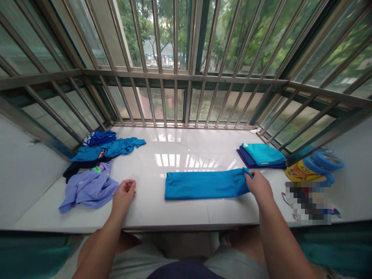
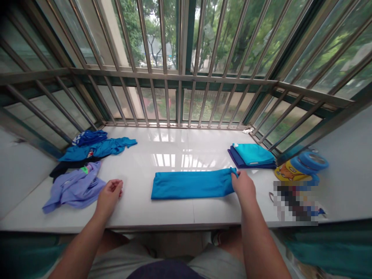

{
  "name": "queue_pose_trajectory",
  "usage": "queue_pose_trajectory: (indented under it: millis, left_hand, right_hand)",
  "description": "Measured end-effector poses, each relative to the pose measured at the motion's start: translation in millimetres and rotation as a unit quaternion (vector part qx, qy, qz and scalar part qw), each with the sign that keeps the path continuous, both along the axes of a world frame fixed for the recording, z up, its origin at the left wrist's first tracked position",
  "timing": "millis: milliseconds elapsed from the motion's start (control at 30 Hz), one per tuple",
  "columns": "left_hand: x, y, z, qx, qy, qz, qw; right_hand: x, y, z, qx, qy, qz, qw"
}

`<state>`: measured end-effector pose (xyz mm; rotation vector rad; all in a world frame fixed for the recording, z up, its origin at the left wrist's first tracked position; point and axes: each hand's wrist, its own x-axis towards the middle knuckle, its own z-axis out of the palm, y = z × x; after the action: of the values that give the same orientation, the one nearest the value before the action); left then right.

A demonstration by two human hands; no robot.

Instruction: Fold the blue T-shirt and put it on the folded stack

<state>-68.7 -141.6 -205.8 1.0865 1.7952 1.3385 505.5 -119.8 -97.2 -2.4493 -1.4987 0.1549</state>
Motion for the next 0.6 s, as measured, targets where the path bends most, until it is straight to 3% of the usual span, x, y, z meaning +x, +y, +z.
queue_pose_trajectory:
  millis: [100,233,333,433,500,600]
  left_hand:
    - [0.1,4.0,-7.5,0.005,0.041,-0.04,0.998]
    - [0.8,5.9,-11.1,-0.003,0.141,-0.077,0.987]
    - [2.5,4.6,-8.9,-0.011,0.17,-0.081,0.982]
    - [4.7,3.6,-5.6,-0.014,0.182,-0.089,0.979]
    - [6.2,3.2,-3.3,-0.017,0.192,-0.096,0.977]
    - [7.8,2.6,-0.3,-0.024,0.209,-0.101,0.972]
  right_hand:
    - [-43.2,-1.1,27.6,0.025,-0.001,0.003,1.0]
    - [-147.7,4.8,37.6,0.072,-0.007,0.139,0.988]
    - [-233.2,7.9,16.9,0.052,-0.032,0.233,0.971]
    - [-301.9,3.1,-19.3,-0.027,-0.068,0.318,0.945]
    - [-328.8,-4.1,-42.6,-0.05,-0.066,0.344,0.935]
    - [-337.4,-13.5,-63.5,-0.043,-0.06,0.364,0.929]
